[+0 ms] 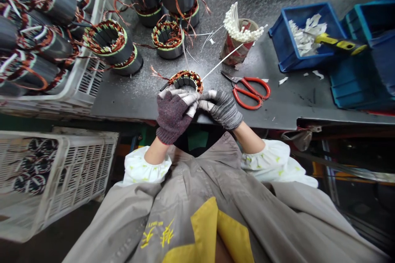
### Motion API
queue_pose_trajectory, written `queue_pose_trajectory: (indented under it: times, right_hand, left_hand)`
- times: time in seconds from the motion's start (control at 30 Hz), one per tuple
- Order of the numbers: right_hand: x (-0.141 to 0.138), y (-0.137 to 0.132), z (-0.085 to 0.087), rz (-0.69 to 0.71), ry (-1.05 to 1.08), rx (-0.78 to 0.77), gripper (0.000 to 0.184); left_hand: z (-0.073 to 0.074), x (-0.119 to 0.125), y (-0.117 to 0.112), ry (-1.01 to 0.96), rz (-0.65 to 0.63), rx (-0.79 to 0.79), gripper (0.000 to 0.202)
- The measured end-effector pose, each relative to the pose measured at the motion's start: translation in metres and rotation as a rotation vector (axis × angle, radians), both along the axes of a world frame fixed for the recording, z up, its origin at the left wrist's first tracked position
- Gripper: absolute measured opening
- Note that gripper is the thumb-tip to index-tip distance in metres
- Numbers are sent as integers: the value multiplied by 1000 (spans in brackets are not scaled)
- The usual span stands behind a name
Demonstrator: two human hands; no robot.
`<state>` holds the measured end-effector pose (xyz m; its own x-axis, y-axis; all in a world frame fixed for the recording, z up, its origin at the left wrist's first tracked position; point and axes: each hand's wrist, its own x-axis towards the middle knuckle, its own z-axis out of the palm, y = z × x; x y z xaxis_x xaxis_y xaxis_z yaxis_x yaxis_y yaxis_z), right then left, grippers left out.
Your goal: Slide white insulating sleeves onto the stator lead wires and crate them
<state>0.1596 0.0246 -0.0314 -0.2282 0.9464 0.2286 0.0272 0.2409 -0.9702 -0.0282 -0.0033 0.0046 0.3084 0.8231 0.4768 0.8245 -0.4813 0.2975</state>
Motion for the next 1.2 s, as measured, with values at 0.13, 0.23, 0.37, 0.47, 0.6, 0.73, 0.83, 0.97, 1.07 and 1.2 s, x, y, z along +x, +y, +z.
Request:
queue_pose_trajectory:
  times: [0.13, 0.23, 0.37, 0.47, 0.6, 0.73, 0.83, 0.97, 1.07, 1.2]
  right_hand:
    - [10, -9, 7, -57, 4, 33, 49]
    - [8, -11, 9, -81, -17, 8, 48]
    - [2, -5, 8, -53, -13, -37, 50]
    - [2, -2, 7, -40, -10, -52, 45]
    - [4, -2, 8, 5, 15, -17, 40]
    - [7, -2, 7, -29, -16, 22, 36]
    - [7, 0, 4, -4, -75, 38, 32]
    - [8, 6, -1, 29, -136, 68, 39]
    - [13, 7, 3, 64, -257, 189, 42]
    - [12, 4, 20, 45, -501, 346, 44]
  left_hand:
    - [-1, -1, 1, -5, 23, 1, 28]
    - [-5, 1, 2, 2, 42, 20, 28]
    - [-7, 2, -1, 25, 36, 56, 28]
    - [-8, 1, -2, 20, 25, 57, 29]
    - [-8, 1, -2, 42, 47, 66, 28]
    - [-8, 3, -2, 35, 52, 81, 30]
    - [-8, 3, -3, 59, 71, 49, 32]
    - [-5, 1, -4, 28, 32, 36, 32]
    - [-3, -1, -4, 19, -9, 28, 29]
    - [-5, -1, -3, 33, 1, -22, 29]
